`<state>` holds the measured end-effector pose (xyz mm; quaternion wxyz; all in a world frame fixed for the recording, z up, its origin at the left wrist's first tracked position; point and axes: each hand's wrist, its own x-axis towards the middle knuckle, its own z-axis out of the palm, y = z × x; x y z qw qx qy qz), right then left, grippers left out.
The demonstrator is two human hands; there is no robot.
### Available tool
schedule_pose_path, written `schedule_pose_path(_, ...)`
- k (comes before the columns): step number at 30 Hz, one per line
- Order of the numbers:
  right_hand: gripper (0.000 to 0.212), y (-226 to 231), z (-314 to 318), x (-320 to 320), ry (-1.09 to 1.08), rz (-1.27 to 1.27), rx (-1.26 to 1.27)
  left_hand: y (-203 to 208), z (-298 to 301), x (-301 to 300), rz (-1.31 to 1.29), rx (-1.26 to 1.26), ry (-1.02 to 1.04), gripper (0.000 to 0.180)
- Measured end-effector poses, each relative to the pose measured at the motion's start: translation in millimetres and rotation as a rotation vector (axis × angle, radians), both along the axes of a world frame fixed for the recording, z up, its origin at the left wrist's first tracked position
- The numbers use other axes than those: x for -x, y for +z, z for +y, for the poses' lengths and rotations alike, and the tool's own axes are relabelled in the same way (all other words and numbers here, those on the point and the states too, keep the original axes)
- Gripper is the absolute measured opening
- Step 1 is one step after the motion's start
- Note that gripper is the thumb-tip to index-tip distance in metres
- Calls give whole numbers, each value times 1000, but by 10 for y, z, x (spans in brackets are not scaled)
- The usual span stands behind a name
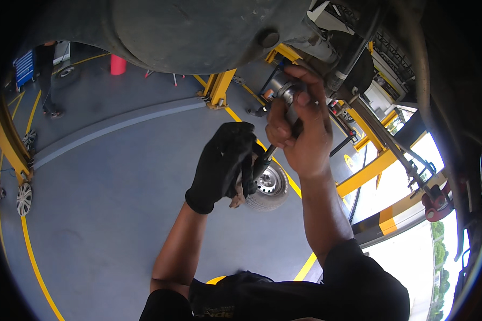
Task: The person works under a lifted vehicle, using a ratchet and socket to loosen and remove bolts from the suspension area. They retrieve tools from a toolbox, wipe components with a cloth, and apply lubricant spray to the undercarriage.
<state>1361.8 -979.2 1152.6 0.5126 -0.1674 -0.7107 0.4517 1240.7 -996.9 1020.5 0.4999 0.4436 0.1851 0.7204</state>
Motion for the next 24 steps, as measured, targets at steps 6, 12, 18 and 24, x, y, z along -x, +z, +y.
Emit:
schedule_pose_path(6, 45, -103, -167, 72, -176, -893, -286, -393, -302, 30, 401, 243, -237, 21)
schedule_pose_path(12, 34, 417, 74, 324, -799, -374, -619, -570, -289, 25, -119, 117, -105, 24)
schedule_pose_path(18, 27, 435, 279, 612, -901, -171, -1137, -276, -128, 176, -265, 47, -21, 32)
schedule_pose_path(24, 24, 427, 335, 502, -804, -224, -759, 141, -128, 119, -257, 48, -94, 33)
